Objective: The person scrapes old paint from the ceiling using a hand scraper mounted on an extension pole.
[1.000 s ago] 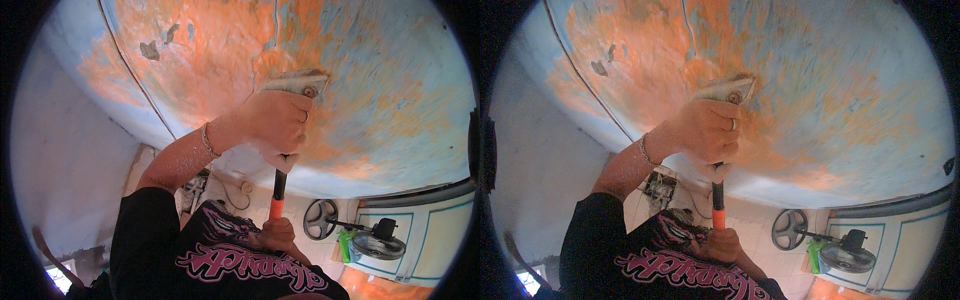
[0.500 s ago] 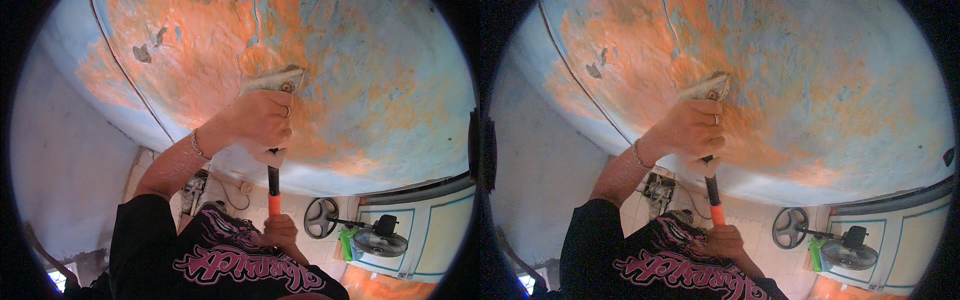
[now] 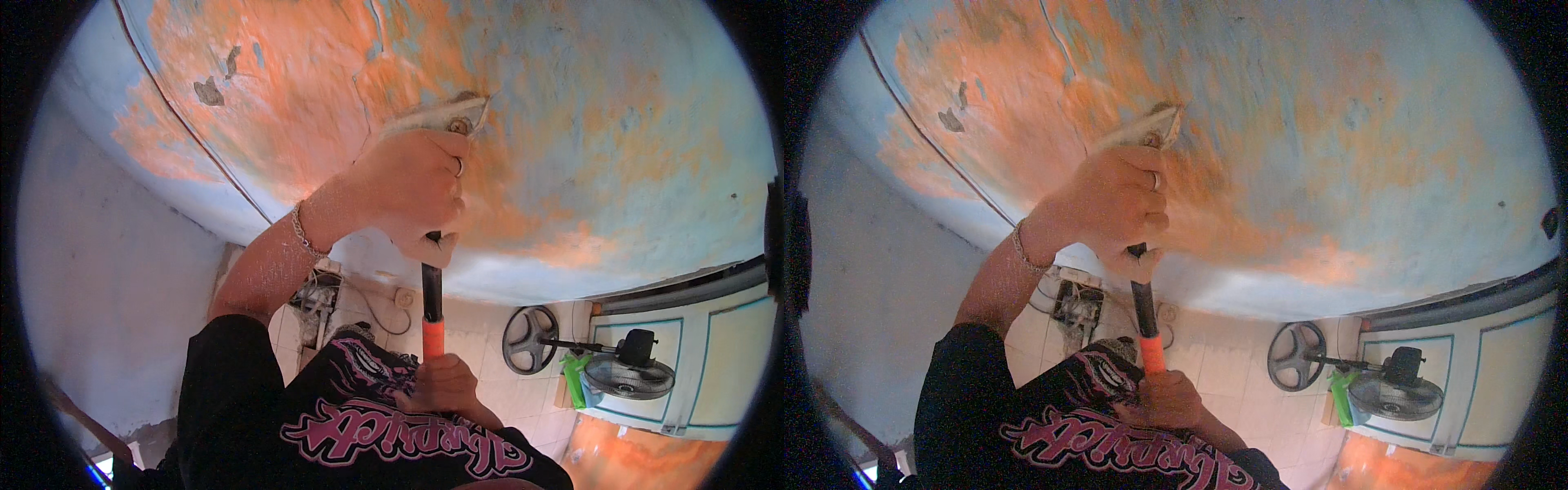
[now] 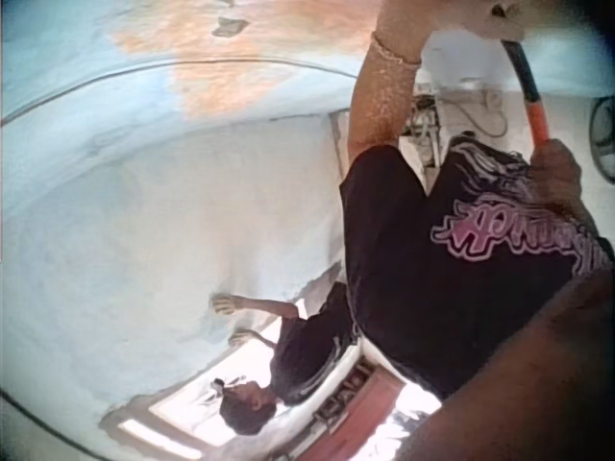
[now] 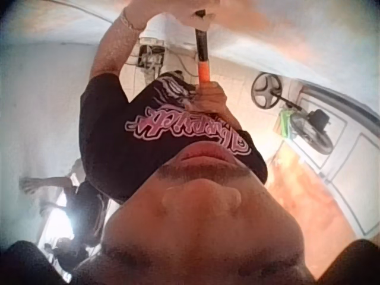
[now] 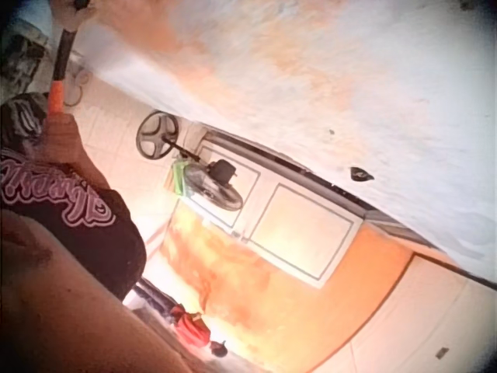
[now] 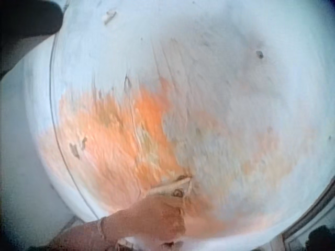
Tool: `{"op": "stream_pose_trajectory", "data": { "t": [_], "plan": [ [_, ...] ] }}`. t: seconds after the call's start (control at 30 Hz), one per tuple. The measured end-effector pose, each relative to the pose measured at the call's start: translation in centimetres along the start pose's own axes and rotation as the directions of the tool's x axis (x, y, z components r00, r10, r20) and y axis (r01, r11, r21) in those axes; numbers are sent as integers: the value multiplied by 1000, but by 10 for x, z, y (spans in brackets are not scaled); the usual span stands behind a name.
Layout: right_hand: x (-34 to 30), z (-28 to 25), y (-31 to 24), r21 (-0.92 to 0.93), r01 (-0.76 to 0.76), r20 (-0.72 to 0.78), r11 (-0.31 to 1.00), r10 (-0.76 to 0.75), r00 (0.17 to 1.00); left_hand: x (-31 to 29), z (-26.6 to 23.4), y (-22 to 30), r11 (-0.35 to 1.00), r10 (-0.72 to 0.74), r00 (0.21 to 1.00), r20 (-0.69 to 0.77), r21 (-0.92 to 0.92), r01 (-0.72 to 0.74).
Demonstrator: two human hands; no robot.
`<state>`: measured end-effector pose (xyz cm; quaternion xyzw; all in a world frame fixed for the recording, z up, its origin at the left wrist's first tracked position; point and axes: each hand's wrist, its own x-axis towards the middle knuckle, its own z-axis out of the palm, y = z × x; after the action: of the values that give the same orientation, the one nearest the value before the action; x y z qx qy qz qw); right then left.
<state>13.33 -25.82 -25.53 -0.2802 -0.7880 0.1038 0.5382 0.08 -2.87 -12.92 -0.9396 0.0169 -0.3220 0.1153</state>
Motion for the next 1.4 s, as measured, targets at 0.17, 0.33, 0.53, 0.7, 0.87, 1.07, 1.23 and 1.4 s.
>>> {"op": "stream_pose_trajectory", "data": {
  "t": [0.17, 0.33, 0.53, 0.7, 0.87, 1.07, 1.23, 1.4],
  "plan": [
    [32, -19, 21, 56, 94, -252, 994, -77, 965, 24, -32, -17, 971, -37, 984, -174, 228, 77],
    [3, -24, 13, -30, -46, -189, 999, 39, 981, 2, -6, -15, 946, 7, 989, -147, 323, 41],
    [-40, -22, 3, -103, -199, -103, 975, 189, 977, -7, 26, 15, 998, -65, 988, -139, 8, 66],
    [-16, -17, 7, -136, -234, -209, 963, 203, 957, 6, -1, -1, 994, -27, 982, -184, 103, 47],
    [-21, -23, 7, 60, -104, -139, 993, 112, 984, -10, 24, 12, 993, -110, 986, -127, 22, 114],
    [-22, -5, 17, 32, -47, -171, 998, 51, 984, -6, 11, 3, 997, -59, 998, -37, 49, 61],
    [-37, -18, 8, 50, -135, -177, 990, 142, 974, -11, 33, 13, 996, -87, 993, -76, -26, 85],
    [-15, -3, -2, 130, -38, -166, 991, 59, 984, -6, 13, 8, 998, -61, 998, -11, 14, 62]
  ]
}}
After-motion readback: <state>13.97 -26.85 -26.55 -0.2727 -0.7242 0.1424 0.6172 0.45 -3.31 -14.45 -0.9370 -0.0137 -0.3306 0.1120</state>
